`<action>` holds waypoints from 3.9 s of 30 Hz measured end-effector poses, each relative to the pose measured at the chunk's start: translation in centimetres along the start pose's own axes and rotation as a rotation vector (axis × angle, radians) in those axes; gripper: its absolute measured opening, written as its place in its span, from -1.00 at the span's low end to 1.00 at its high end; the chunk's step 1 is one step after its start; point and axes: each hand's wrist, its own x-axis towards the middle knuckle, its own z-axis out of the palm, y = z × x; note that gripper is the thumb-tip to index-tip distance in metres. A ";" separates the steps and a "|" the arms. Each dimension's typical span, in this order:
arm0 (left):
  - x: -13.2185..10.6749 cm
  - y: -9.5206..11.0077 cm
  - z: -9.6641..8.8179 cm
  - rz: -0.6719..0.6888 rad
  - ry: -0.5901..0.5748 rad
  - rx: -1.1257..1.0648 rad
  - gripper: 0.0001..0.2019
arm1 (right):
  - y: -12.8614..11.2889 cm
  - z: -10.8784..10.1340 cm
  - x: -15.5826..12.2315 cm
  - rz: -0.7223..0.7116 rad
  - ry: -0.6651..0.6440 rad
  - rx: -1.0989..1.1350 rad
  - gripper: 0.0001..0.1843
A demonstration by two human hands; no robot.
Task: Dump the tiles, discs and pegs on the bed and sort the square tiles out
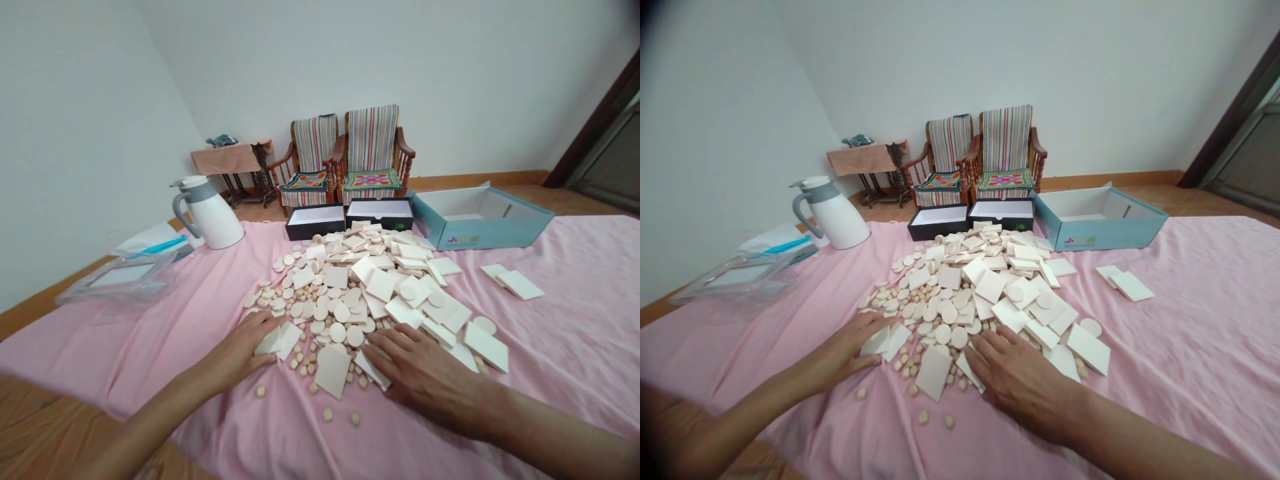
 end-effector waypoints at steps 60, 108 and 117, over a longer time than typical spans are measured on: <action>14.2 7.1 -0.9 0.296 0.464 0.066 -0.65 | 10.6 -3.6 4.6 0.463 0.251 0.324 -0.76; 13.4 8.9 3.7 0.415 0.777 0.112 -0.96 | 15.0 -3.6 -5.4 0.995 0.254 -0.238 -0.74; 13.7 8.0 4.0 0.399 0.764 0.078 -0.95 | 17.7 0.4 -0.8 0.724 0.316 0.129 -0.65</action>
